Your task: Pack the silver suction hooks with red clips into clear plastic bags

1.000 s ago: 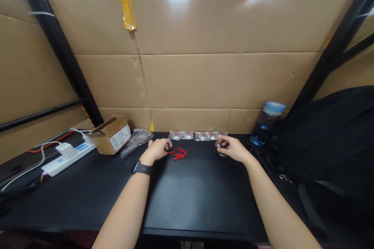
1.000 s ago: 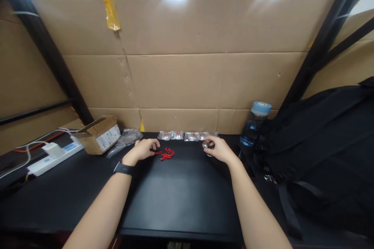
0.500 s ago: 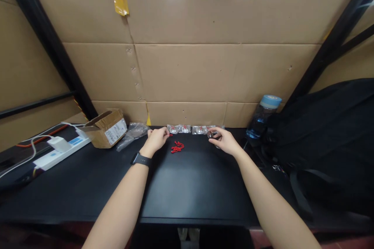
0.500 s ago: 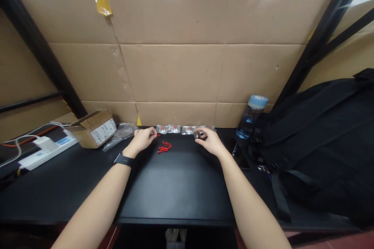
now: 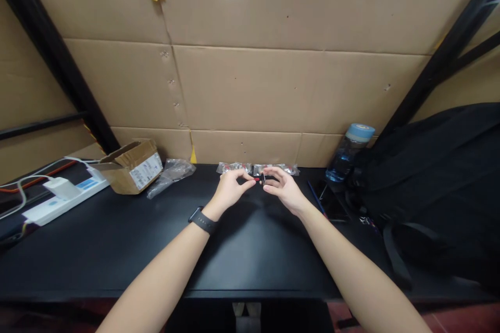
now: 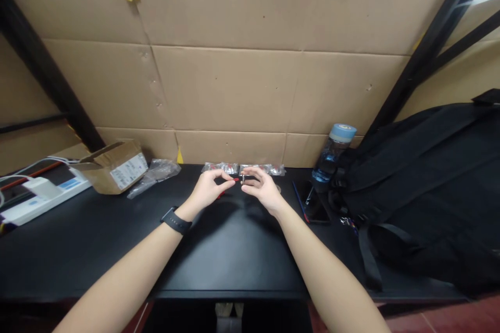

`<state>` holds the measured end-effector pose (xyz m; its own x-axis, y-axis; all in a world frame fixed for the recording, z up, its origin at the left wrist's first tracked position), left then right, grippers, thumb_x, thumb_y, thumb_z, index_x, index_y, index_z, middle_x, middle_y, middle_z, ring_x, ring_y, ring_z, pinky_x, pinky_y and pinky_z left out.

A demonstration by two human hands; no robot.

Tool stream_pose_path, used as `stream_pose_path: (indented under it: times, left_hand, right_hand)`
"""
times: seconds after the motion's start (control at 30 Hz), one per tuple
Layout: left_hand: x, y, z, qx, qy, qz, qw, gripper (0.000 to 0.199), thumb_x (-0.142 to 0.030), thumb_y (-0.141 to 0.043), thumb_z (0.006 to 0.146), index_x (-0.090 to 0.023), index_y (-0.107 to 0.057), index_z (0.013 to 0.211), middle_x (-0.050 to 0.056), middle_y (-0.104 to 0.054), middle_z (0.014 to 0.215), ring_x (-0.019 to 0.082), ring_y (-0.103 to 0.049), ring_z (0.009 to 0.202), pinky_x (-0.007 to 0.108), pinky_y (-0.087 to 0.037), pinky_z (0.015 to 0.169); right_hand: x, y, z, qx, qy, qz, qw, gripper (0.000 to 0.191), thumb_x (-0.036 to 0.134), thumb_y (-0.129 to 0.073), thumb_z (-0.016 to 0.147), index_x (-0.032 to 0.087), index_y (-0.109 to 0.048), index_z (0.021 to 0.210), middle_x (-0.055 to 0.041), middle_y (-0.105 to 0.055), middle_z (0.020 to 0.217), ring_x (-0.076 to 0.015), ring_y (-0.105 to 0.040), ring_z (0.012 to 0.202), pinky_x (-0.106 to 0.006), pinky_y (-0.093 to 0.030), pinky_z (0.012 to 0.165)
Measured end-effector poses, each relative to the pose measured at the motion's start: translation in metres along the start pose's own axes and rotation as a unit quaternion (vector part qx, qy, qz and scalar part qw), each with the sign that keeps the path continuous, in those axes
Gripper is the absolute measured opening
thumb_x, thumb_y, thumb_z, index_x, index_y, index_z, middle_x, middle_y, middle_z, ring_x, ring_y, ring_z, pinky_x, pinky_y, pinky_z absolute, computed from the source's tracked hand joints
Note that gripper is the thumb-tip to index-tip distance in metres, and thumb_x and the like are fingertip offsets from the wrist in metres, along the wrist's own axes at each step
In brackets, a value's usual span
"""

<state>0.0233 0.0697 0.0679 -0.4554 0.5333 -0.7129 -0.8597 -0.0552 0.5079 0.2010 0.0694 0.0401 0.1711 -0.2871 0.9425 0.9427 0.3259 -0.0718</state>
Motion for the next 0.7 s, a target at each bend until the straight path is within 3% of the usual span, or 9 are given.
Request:
stream_pose_path:
  times: [0.17, 0.47, 0.7]
  left_hand:
    - [-0.010, -0.005, -0.001, 0.009, -0.022, 0.040, 0.999, 0.012, -0.031, -0.067, 0.091, -0.026, -0.078, 0.091, 0.001, -0.079, 0.101, 0.023, -0.069, 0.102, 0.036, -0.048, 0.100]
    - [-0.020, -0.014, -0.006, 0.029, -0.020, 0.057, 0.998, 0.016, -0.029, -0.053, 0.100, -0.023, -0.067, 0.095, 0.002, -0.076, 0.102, 0.023, -0.066, 0.107, 0.035, -0.046, 0.095]
    - [-0.014, -0.015, -0.007, -0.007, -0.024, -0.014, 1.000, 0.008, -0.028, -0.066, 0.091, -0.022, -0.071, 0.087, 0.003, -0.076, 0.097, 0.021, -0.068, 0.099, 0.033, -0.050, 0.093]
  right_hand:
    - [0.001, -0.007, -0.002, 0.002, 0.008, 0.013, 1.000, 0.057, 0.026, -0.090, 0.069, 0.030, -0.063, 0.120, -0.0045, -0.063, 0.129, -0.0192, -0.067, 0.103, -0.042, -0.052, 0.104]
    - [0.001, -0.012, -0.003, 0.012, 0.005, 0.027, 1.000, 0.056, 0.024, -0.090, 0.069, 0.030, -0.064, 0.118, -0.0039, -0.063, 0.128, -0.0194, -0.067, 0.103, -0.042, -0.052, 0.104]
    - [0.003, -0.011, -0.003, 0.010, 0.008, 0.008, 1.000, 0.054, 0.024, -0.089, 0.069, 0.030, -0.064, 0.117, -0.0038, -0.062, 0.129, -0.0200, -0.067, 0.105, -0.042, -0.053, 0.104]
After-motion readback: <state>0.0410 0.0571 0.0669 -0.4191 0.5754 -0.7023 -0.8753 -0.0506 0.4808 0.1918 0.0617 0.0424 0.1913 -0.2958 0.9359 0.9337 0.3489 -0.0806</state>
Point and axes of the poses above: each hand's wrist, its own z-axis towards the middle knuckle, its own y-axis out of the back of the hand, x = y × z, the point moved 8 cm from there along z, towards the middle knuckle
